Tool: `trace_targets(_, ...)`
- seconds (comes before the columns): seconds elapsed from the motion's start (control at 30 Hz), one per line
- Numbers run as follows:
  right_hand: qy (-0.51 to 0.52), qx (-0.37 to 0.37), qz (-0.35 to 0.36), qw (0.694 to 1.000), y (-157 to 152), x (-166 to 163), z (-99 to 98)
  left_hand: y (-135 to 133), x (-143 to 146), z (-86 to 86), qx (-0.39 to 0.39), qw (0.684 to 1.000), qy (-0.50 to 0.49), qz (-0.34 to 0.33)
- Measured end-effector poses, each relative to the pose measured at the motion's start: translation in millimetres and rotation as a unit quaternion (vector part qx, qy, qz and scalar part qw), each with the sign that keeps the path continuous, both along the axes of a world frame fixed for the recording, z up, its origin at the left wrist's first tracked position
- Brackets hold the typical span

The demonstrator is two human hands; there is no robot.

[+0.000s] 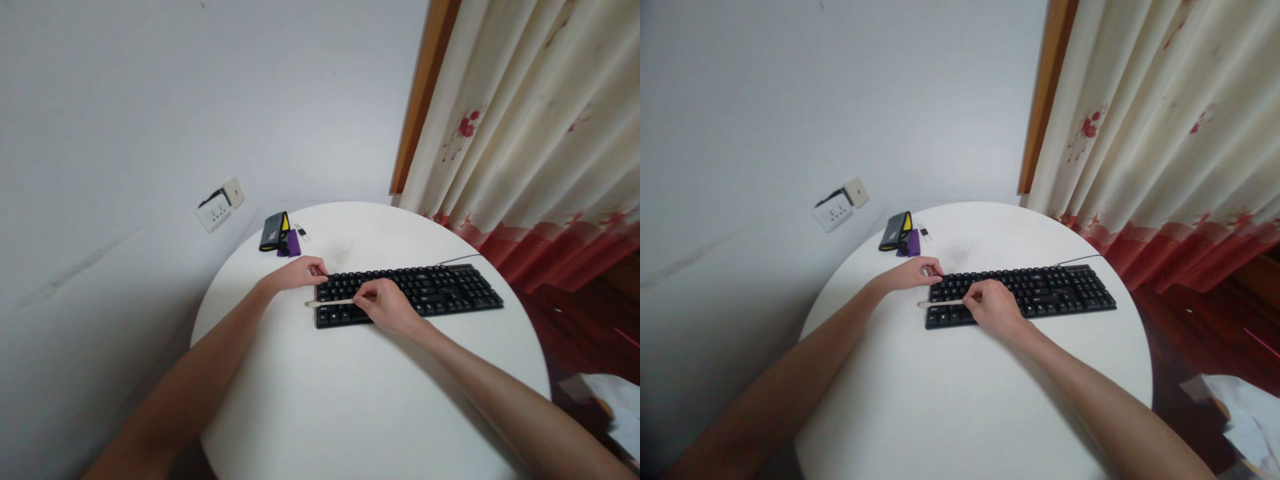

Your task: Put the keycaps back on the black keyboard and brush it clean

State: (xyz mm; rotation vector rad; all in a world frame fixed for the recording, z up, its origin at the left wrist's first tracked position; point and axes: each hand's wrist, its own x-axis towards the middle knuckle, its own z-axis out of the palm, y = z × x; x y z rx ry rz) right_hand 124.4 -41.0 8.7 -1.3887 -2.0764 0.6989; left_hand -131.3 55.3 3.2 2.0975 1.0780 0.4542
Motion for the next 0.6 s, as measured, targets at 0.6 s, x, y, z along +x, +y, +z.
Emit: trace_targets(0.6,-0.101,-0.046,-0.049,0.993,28.5,76.8,14.5,-0.3,-0.4,0.6,0.003,1.000,0.004,0.001)
